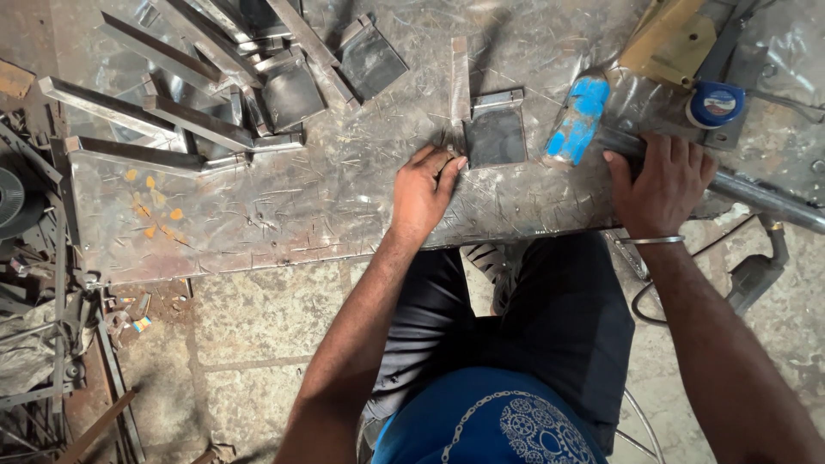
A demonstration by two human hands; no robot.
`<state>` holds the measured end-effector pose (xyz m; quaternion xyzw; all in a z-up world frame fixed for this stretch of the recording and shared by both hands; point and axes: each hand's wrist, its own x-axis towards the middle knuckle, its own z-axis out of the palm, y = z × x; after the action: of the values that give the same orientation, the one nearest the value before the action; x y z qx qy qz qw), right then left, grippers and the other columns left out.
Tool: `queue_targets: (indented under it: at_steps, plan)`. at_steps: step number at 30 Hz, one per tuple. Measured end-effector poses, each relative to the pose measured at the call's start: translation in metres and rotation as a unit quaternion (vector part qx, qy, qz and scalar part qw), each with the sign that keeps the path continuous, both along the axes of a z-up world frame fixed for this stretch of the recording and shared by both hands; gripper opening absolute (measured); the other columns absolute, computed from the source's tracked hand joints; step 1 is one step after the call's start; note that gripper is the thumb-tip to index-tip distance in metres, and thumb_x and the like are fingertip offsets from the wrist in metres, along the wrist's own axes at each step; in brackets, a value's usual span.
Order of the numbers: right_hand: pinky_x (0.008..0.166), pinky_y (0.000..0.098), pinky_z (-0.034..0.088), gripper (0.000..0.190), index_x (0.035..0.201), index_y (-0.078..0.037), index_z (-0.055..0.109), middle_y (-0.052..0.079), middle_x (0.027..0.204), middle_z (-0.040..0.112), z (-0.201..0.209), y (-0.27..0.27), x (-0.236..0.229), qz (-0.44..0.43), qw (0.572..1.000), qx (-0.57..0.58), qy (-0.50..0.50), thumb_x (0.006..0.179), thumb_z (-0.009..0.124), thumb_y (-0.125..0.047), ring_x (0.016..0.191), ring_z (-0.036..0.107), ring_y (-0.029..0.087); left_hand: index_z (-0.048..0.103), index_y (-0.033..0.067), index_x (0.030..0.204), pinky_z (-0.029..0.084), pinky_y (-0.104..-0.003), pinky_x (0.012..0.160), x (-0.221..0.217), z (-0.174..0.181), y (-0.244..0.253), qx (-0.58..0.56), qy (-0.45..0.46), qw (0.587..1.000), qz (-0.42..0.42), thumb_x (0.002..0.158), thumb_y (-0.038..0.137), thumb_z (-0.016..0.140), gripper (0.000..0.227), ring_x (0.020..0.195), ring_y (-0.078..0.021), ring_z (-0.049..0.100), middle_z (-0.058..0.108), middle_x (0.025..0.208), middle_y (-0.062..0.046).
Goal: Hammer and align metal bracket components on a workshop floor.
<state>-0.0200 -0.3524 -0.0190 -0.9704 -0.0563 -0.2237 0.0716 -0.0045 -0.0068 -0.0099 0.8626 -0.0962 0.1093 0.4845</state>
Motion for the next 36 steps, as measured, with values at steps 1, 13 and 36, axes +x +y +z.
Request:
queue_targets:
  at_steps: [1, 13, 36]
  plan:
    - [0.106, 0.0517, 0.037, 0.047, 0.118, -0.006, 0.062, 0.014, 0.115, 0.062, -0.002, -0.001, -0.001, -0.001, 1.000, -0.002, -0.001, 0.111, 0.069, -0.052, 0.112, 0.054, 0.036, 0.073, 0.0044, 0.099, 0.056, -0.040, 0.076, -0.001, -0.002, -0.001, -0.002, -0.001, 1.000, -0.001, 0.098, 0.022, 0.071, 0.018, 0.084, -0.0336, 0.069, 0.069, 0.095, -0.013]
    - [0.076, 0.0489, 0.046, 0.050, 0.105, -0.006, 0.061, 0.016, 0.091, 0.065, 0.009, 0.009, -0.006, 0.020, 0.998, -0.042, 0.033, 0.108, 0.069, -0.055, 0.087, 0.064, 0.038, 0.074, 0.0026, 0.110, 0.058, -0.041, 0.080, -0.005, -0.011, -0.004, 0.050, -0.076, 0.995, 0.029, 0.100, 0.024, 0.068, 0.024, 0.090, -0.0351, 0.071, 0.072, 0.103, -0.015]
    - [0.068, 0.0512, 0.049, 0.029, 0.115, -0.004, 0.057, 0.022, 0.086, 0.066, 0.195, 0.130, -0.040, 0.224, 0.956, 0.141, 0.129, 0.108, 0.056, -0.031, 0.080, 0.065, 0.046, 0.072, 0.0028, 0.111, 0.056, -0.042, 0.084, -0.004, -0.019, -0.002, 0.094, -0.088, 0.992, -0.004, 0.102, 0.023, 0.065, 0.024, 0.095, -0.0333, 0.069, 0.069, 0.101, -0.014]
